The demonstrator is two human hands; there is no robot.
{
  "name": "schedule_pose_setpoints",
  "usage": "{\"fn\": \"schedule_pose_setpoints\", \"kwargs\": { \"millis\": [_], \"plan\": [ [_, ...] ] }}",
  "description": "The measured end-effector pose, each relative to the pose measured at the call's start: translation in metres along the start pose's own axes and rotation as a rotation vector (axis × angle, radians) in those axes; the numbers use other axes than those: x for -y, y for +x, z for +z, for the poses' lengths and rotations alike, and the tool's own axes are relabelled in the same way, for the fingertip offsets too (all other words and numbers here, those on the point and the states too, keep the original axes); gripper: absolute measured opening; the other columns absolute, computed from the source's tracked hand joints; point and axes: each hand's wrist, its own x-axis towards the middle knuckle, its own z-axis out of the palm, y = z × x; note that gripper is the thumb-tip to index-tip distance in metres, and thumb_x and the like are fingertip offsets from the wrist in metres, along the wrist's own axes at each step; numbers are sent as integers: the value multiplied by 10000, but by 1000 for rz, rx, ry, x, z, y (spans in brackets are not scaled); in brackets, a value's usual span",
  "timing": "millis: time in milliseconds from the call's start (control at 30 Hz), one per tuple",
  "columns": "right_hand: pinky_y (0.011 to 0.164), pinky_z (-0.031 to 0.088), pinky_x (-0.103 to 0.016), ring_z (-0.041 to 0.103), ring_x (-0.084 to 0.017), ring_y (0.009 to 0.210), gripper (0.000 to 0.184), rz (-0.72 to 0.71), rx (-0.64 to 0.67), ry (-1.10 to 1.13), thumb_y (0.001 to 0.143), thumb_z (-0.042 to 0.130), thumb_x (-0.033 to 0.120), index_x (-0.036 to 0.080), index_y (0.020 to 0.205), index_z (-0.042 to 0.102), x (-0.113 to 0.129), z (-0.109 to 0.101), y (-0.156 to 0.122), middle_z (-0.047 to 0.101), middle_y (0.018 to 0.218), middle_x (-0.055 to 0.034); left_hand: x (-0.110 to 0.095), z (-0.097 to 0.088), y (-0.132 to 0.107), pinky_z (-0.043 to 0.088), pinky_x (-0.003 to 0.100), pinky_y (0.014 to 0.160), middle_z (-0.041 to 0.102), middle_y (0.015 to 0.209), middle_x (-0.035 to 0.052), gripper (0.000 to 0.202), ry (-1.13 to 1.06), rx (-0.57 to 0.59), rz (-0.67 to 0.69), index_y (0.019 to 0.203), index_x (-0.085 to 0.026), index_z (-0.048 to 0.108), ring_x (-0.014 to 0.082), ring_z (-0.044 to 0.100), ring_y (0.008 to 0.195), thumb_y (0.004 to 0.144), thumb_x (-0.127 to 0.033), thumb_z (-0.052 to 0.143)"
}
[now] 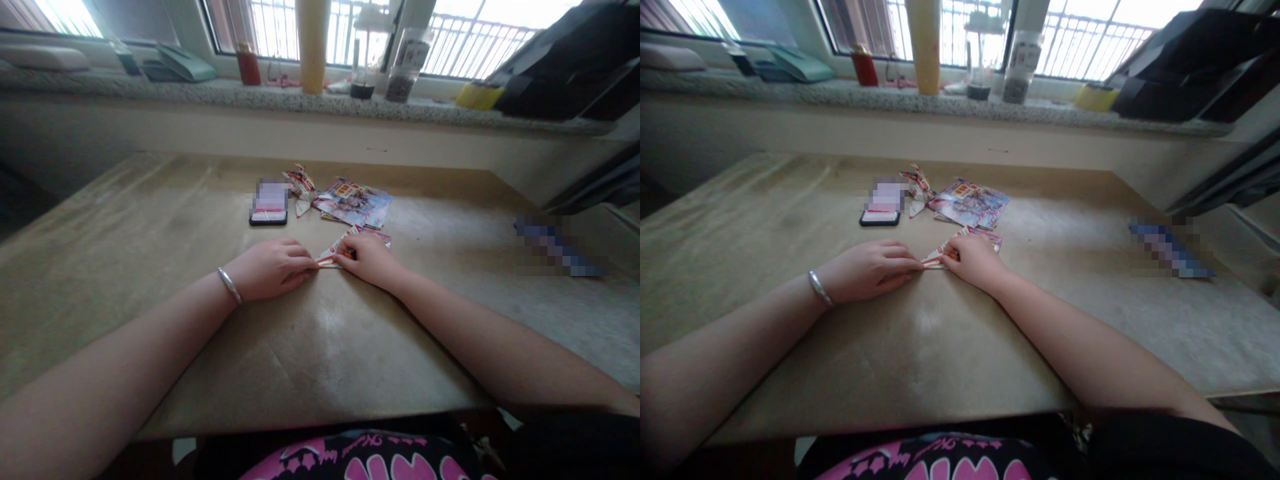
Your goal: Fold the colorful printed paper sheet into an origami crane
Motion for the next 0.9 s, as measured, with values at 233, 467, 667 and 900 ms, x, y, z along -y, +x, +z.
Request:
{"fn": "schedule_pose_setpoints", "kwargs": {
  "millis": [233,467,667,900],
  "plan": [
    [655,367,-268,593,-163,723,153,9,3,5,818,620,326,192,783,688,0,0,1,703,794,-40,1,1,0,509,282,781,669,988,80,284,55,1,14,1104,-198,664,172,602,873,924,-248,451],
    [652,369,-268,599,-166,724,141,8,-7,4,809,619,312,193,772,686,0,0,1,704,791,-36,-2,0,4,501,290,781,677,970,75,308,127,30,66,1130,-184,644,185,599,896,921,-201,418],
    [662,377,-264,601,-161,733,146,13,-5,16,813,617,316,193,772,684,0,0,0,706,800,-36,-2,-6,4,503,288,796,691,1008,66,287,124,64,62,1081,-190,657,182,604,920,891,-182,442],
    [654,370,-262,598,-160,724,143,4,-14,9,807,624,313,188,770,684,-1,1,0,705,794,-38,1,-10,1,509,310,802,697,1064,52,299,66,76,41,1039,-185,678,199,622,934,859,-162,441]
  ]
}}
